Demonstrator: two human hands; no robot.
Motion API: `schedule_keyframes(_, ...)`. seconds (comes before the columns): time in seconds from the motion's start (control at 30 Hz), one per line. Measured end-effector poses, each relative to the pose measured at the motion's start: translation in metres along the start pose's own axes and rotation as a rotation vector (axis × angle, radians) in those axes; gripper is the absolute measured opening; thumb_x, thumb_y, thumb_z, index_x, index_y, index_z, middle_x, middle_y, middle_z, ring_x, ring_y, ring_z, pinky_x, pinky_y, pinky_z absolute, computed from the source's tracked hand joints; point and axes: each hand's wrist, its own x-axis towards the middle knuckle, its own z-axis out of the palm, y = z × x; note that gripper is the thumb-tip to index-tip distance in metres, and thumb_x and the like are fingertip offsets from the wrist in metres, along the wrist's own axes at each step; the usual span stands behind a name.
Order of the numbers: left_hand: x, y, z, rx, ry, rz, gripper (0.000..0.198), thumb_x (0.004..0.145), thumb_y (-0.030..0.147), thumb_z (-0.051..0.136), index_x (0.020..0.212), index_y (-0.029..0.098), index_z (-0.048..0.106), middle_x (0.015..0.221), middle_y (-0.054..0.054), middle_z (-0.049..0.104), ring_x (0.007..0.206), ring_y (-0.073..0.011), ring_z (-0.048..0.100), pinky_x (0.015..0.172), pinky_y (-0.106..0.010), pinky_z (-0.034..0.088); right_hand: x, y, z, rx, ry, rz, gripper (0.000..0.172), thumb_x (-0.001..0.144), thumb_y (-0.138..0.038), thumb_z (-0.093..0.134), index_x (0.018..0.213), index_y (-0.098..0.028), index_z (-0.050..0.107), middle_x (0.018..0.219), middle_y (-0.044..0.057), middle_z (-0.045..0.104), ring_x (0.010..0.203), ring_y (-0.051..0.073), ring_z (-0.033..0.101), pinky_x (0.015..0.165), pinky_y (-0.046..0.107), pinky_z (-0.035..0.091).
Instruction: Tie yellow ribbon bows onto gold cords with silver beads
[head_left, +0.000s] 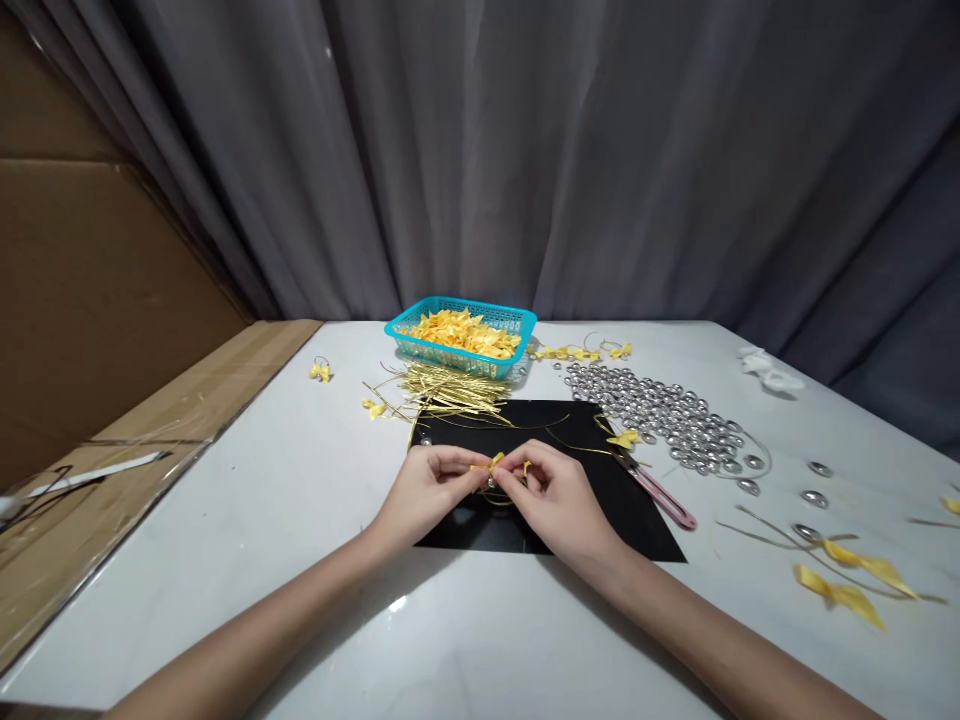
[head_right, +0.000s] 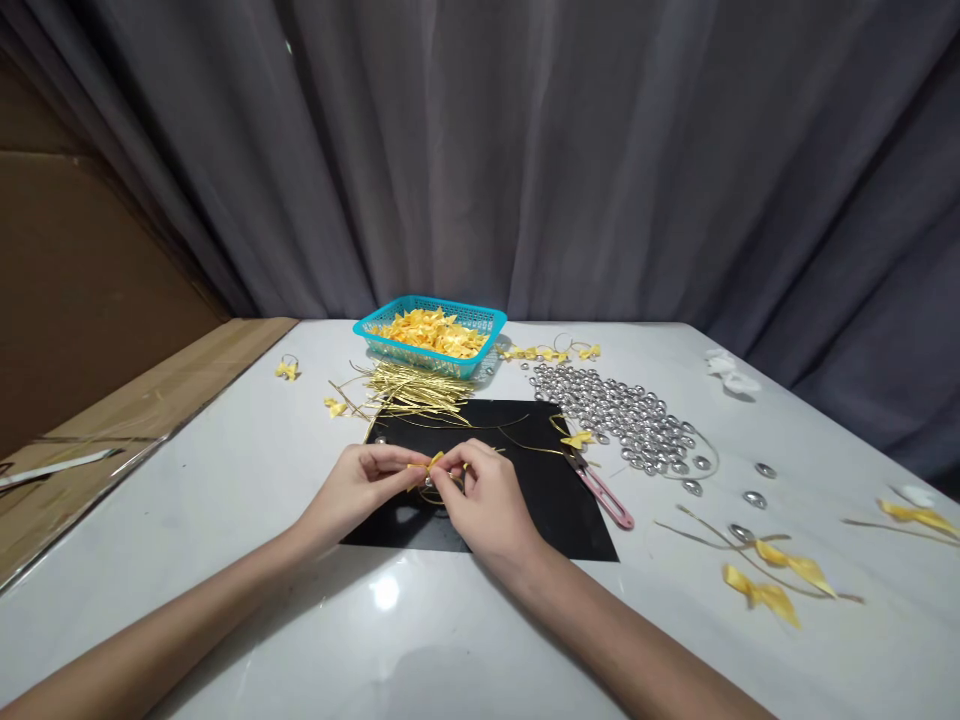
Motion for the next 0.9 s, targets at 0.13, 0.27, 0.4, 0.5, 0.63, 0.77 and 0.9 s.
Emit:
schedule_keyframes(0.13, 0.001, -0.004, -0.001, 0.003, -0.008, 0.01, 0.012, 0.065, 0.021, 0.073, 0.075, 0.014, 0.073, 0.077, -0.006, 0.076, 0.068, -0.0159, 0.07, 0.068, -0.025, 0.054, -0.001, 0.0, 0.0, -0.011, 0.013, -0.006, 0.015, 0.075, -0.024, 0.057, 0.063, -0.015, 0.063, 0.057, 0.0, 0.051, 0.046, 0.007, 0.033, 0.042, 0.021, 0.025)
schedule_keyframes(0.27, 0.002, -0.008, -0.001, -0.008, -0.021, 0.027, 0.015, 0.063, 0.024, 0.075, 0.074, 0.014, 0.072, 0.077, -0.007, 0.076, 0.07, -0.0176, 0.07, 0.069, -0.027, 0.054, 0.001, -0.003, 0.0, 0.059, 0.003, 0.076, 0.016, 0.071, -0.026, 0.058, 0.061, -0.015, 0.062, 0.051, -0.002, 0.045, 0.045, 0.007, 0.031, 0.042, 0.021, 0.024)
schedule_keyframes(0.4, 0.002, -0.01, 0.0, -0.049, -0.011, 0.055, 0.017, 0.063, 0.024, 0.076, 0.071, 0.014, 0.065, 0.066, -0.003, 0.074, 0.063, -0.0153, 0.068, 0.062, -0.024, 0.051, 0.003, -0.004, -0.001, 0.169, -0.065, 0.224, 0.017, 0.067, -0.03, 0.063, 0.062, -0.013, 0.063, 0.047, -0.005, 0.04, 0.044, 0.006, 0.028, 0.042, 0.021, 0.021)
schedule_keyframes(0.5, 0.001, -0.009, 0.0, -0.102, -0.002, 0.08, 0.026, 0.063, 0.023, 0.076, 0.069, 0.017, 0.052, 0.058, 0.001, 0.07, 0.058, -0.0131, 0.066, 0.057, -0.021, 0.047, 0.006, -0.006, -0.004, 0.211, -0.12, 0.293, 0.021, 0.065, -0.033, 0.065, 0.062, -0.012, 0.062, 0.047, -0.005, 0.041, 0.045, 0.005, 0.026, 0.042, 0.02, 0.019)
schedule_keyframes(0.63, 0.0, -0.004, 0.0, -0.138, -0.036, 0.097, 0.039, 0.064, 0.021, 0.075, 0.067, 0.02, 0.036, 0.06, 0.003, 0.069, 0.06, -0.0123, 0.066, 0.057, -0.02, 0.046, 0.01, -0.008, -0.013, 0.301, -0.175, 0.337, 0.027, 0.062, -0.036, 0.07, 0.073, -0.014, 0.058, 0.063, -0.002, 0.054, 0.045, 0.003, 0.029, 0.039, 0.018, 0.021)
schedule_keyframes(0.77, -0.001, 0.001, 0.0, -0.135, -0.052, 0.094, 0.043, 0.064, 0.019, 0.075, 0.067, 0.021, 0.032, 0.057, 0.004, 0.068, 0.056, -0.0101, 0.064, 0.055, -0.018, 0.043, 0.013, -0.006, -0.02, 0.495, -0.305, 0.402, 0.044, 0.072, -0.045, 0.062, 0.105, -0.018, 0.052, 0.089, 0.0, 0.057, 0.043, 0.002, 0.03, 0.038, 0.018, 0.033)
schedule_keyframes(0.9, -0.002, 0.007, -0.003, -0.147, -0.1, 0.092, 0.046, 0.063, 0.02, 0.075, 0.066, 0.022, 0.029, 0.056, 0.004, 0.067, 0.055, -0.011, 0.064, 0.055, -0.019, 0.045, 0.015, -0.004, -0.023, 0.561, -0.592, 0.442, 0.043, 0.085, -0.052, 0.045, 0.096, -0.013, 0.059, 0.063, -0.004, 0.051, 0.039, 0.003, 0.019, 0.036, 0.018, 0.029)
